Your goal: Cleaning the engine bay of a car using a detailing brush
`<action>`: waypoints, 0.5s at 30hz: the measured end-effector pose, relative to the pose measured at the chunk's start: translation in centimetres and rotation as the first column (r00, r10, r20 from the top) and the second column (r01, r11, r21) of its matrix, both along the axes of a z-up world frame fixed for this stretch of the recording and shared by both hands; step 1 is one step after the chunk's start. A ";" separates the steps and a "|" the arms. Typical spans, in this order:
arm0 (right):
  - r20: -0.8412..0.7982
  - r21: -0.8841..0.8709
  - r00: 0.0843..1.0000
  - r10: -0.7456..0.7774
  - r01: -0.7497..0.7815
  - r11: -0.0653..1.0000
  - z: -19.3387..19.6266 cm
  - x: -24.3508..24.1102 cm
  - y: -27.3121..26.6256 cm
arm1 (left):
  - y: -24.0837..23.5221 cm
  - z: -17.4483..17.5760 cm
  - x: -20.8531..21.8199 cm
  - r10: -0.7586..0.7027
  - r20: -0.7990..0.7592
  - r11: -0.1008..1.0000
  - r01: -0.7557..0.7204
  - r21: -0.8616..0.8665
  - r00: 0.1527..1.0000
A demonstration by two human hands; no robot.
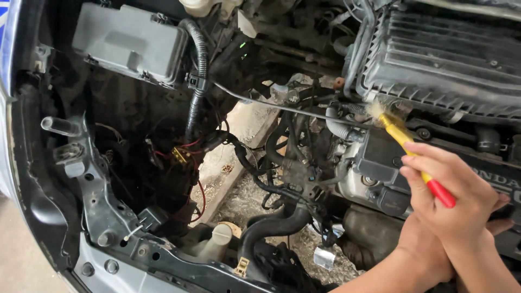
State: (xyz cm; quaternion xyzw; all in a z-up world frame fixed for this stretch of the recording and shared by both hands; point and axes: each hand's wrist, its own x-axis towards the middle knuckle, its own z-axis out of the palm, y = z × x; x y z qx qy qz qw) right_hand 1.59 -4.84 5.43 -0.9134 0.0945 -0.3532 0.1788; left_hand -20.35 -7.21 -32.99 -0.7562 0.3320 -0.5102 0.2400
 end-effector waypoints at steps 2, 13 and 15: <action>0.045 0.007 0.989 -0.140 0.139 0.990 0.2 0.2 0.1 | -1.0 -1.7 -1.6 -0.010 -0.023 1.000 0.009 -0.011 1.000; 0.001 0.042 0.978 -0.210 0.210 0.977 0.4 -1.1 -0.3 | -1.0 5.1 2.2 -0.055 -0.167 0.998 0.047 -0.052 0.984; 0.025 0.048 0.975 -0.219 0.218 0.975 0.7 -1.0 -0.6 | -0.5 10.8 6.3 -0.077 -0.179 0.996 0.065 -0.068 0.981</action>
